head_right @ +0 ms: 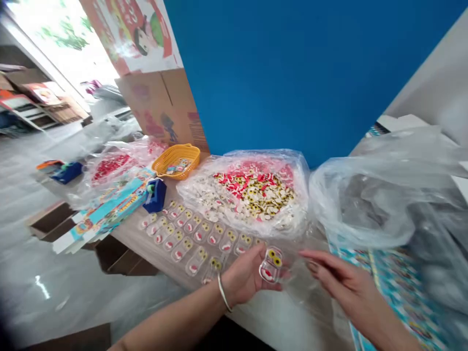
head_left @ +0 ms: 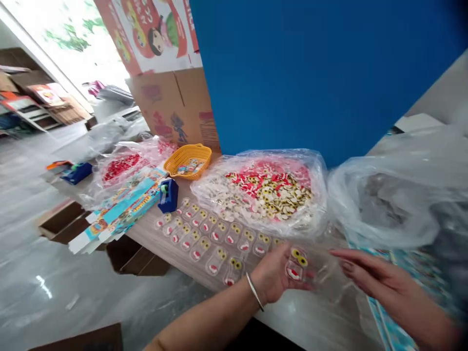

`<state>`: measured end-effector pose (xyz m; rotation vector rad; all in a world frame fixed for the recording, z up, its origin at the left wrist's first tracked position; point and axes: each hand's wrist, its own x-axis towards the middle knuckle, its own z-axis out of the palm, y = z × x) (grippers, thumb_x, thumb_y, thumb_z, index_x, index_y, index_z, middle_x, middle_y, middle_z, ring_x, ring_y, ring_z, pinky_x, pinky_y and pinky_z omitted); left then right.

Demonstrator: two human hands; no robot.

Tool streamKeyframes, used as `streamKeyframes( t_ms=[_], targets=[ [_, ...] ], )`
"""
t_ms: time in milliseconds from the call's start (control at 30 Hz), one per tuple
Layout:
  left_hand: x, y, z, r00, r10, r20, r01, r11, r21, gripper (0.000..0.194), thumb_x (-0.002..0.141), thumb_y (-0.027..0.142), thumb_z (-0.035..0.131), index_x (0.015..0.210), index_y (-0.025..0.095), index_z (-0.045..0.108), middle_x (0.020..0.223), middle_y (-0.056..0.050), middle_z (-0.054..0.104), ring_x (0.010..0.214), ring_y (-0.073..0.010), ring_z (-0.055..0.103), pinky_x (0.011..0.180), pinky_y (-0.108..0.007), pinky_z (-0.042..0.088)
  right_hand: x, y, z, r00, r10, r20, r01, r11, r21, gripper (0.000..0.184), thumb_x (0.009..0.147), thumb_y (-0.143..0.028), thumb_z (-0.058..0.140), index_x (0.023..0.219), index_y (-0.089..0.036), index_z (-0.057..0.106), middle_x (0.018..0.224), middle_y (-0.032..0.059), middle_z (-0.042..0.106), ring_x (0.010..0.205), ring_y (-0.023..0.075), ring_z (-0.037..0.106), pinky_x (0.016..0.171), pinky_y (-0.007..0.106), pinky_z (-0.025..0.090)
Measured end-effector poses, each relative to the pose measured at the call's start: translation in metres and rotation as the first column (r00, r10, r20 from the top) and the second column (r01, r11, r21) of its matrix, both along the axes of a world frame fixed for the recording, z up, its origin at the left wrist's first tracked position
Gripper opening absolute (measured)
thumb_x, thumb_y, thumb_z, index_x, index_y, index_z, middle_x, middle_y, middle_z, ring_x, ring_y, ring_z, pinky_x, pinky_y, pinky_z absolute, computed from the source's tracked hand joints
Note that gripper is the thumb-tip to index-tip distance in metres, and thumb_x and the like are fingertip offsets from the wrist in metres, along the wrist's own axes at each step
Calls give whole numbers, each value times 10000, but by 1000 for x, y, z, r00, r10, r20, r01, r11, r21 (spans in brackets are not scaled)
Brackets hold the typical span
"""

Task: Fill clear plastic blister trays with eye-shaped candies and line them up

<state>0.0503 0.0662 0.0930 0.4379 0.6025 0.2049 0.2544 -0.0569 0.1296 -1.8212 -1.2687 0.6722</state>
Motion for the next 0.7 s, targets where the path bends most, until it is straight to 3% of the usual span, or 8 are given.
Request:
streamKeyframes(
  t_ms=[100,200,300,467,600,700],
  targets=[
    [-17,-4,8,999,-30,14,29,999,32,539,953,612,424,1116,159,668,1089,-136,682,874,-231,683,695,-332,545,-38,14,6,977,150,-149,-165,982,-93,322,908,-472,564,1069,-272,758,843,66,735,701,207,662,646,334,544],
    [-32,-7,14,998,-56,21,55,997,62,560,940,641,438,1146,170,661,1111,-147,695,911,-258,690,696,-338,550,-60,22,3,958,130,-257,-144,989,-34,281,901,-375,566,1095,-228,704,839,30,711,723,178,640,652,293,511],
    [-42,-10,19,996,-80,28,78,994,70,571,940,654,428,1133,172,668,1099,-149,703,892,-252,694,705,-339,558,-74,25,-2,934,125,-335,-133,991,-2,189,894,-338,574,997,-203,654,769,-1,667,702,161,618,626,266,482],
    [-49,-17,20,992,-122,44,118,990,80,579,927,644,476,1208,166,643,1108,-147,696,903,-254,705,731,-344,562,-91,26,-7,956,113,-271,-118,993,-5,146,903,-291,559,947,-198,662,796,2,674,719,157,616,655,272,476],
    [-52,-24,18,995,-103,5,101,983,156,421,819,367,734,1183,171,652,1121,-122,696,947,-254,698,800,-350,540,-99,24,-9,996,29,-81,-27,999,21,127,887,-265,576,910,-203,684,819,10,661,707,150,592,642,270,454],
    [-54,-29,17,997,-66,-31,71,975,212,430,724,190,784,1141,177,679,1091,-93,702,959,-221,677,868,-345,510,-104,21,-17,998,-42,-49,43,999,20,115,863,-267,605,917,-204,684,824,18,661,693,152,596,633,272,464]
  ],
)
